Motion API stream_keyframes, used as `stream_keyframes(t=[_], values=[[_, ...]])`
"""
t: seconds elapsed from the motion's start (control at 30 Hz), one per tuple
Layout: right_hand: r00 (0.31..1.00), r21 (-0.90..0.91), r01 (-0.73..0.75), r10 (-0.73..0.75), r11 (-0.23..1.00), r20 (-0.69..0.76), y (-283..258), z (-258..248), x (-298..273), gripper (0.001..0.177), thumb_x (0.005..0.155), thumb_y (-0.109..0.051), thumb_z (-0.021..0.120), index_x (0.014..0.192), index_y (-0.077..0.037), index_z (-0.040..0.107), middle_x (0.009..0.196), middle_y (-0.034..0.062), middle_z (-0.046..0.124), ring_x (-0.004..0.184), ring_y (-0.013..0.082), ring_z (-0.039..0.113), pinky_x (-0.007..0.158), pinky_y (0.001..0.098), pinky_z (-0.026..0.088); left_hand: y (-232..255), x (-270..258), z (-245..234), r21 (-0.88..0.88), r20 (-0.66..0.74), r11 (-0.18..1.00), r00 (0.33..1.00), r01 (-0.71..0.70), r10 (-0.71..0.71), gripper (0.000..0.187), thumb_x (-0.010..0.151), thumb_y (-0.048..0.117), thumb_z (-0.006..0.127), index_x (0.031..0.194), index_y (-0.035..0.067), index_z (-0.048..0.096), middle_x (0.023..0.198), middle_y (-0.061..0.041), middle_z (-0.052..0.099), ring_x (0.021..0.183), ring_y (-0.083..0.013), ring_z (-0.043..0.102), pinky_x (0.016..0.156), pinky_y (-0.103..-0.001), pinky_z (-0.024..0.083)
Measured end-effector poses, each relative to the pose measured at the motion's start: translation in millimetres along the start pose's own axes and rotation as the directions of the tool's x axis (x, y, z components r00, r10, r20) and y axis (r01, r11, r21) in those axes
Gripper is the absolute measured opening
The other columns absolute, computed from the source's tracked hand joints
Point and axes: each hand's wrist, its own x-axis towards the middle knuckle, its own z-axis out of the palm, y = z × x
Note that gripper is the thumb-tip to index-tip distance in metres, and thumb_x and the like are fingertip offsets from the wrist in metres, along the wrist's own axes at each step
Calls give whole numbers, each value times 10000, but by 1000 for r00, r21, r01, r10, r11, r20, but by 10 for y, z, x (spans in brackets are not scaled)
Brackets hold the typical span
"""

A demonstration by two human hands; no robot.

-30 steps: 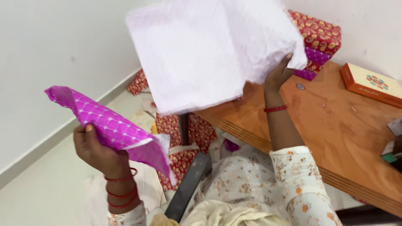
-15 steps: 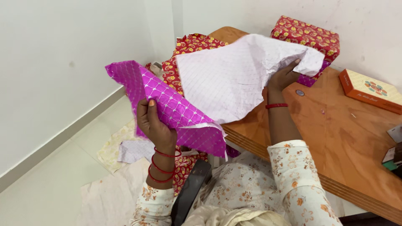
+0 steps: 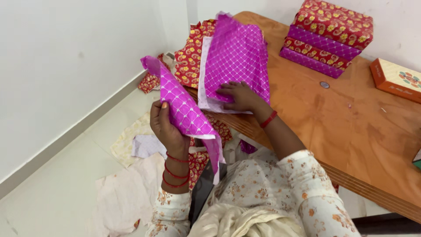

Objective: The person wraps a rectangular box with red patterned paper, folds the edges, and secures the package with tape. They then place the wrapped box aside and begin wrapping a second box with white patterned paper.

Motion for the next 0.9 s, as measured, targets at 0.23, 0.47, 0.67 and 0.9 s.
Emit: stream_keyframes(t=[0.23, 0.47, 0.67, 0.9], values=[[661, 467, -351, 567, 812, -490, 568, -166, -431, 578, 893, -514, 758, 1296, -104, 700, 1339, 138, 701, 1121, 317, 726, 980, 412, 557, -18, 24, -7, 17, -14, 1000, 1000, 10, -10, 104, 1087, 88, 562, 1015, 30, 610, 931, -31, 672, 815, -81, 633, 743, -250, 529], [588, 399, -694, 792, 599, -166, 1361, 175, -651, 430, 896, -340, 777, 1170, -9, 743, 1117, 212, 769, 976, 306, 753, 887, 386, 580, -99, -105, 62, 29, 39, 998, 997, 58, -60, 91, 1076, 80, 569, 1053, 20, 634, 972, -17, 673, 866, -73, 618, 799, -250, 527], [278, 732, -168, 744, 661, -608, 1451, 347, -148, 106, 1004, -123, 627, 1075, -44, 628, 934, 103, 675, 812, 195, 655, 733, 370, 540, -140, -193, 128, 8, 55, 994, 992, 113, -113, 94, 1069, 86, 572, 1067, 20, 639, 963, -12, 675, 851, -68, 609, 774, -246, 518], [323, 851, -298, 885, 432, -336, 1622, 628, 61, 362, 869, -94, 725, 1192, -10, 586, 1116, 145, 682, 924, 219, 703, 810, 352, 587, -195, -221, 100, 13, 82, 994, 990, 112, -113, 88, 1080, 89, 582, 1057, 20, 632, 949, -10, 667, 836, -60, 597, 760, -241, 511]])
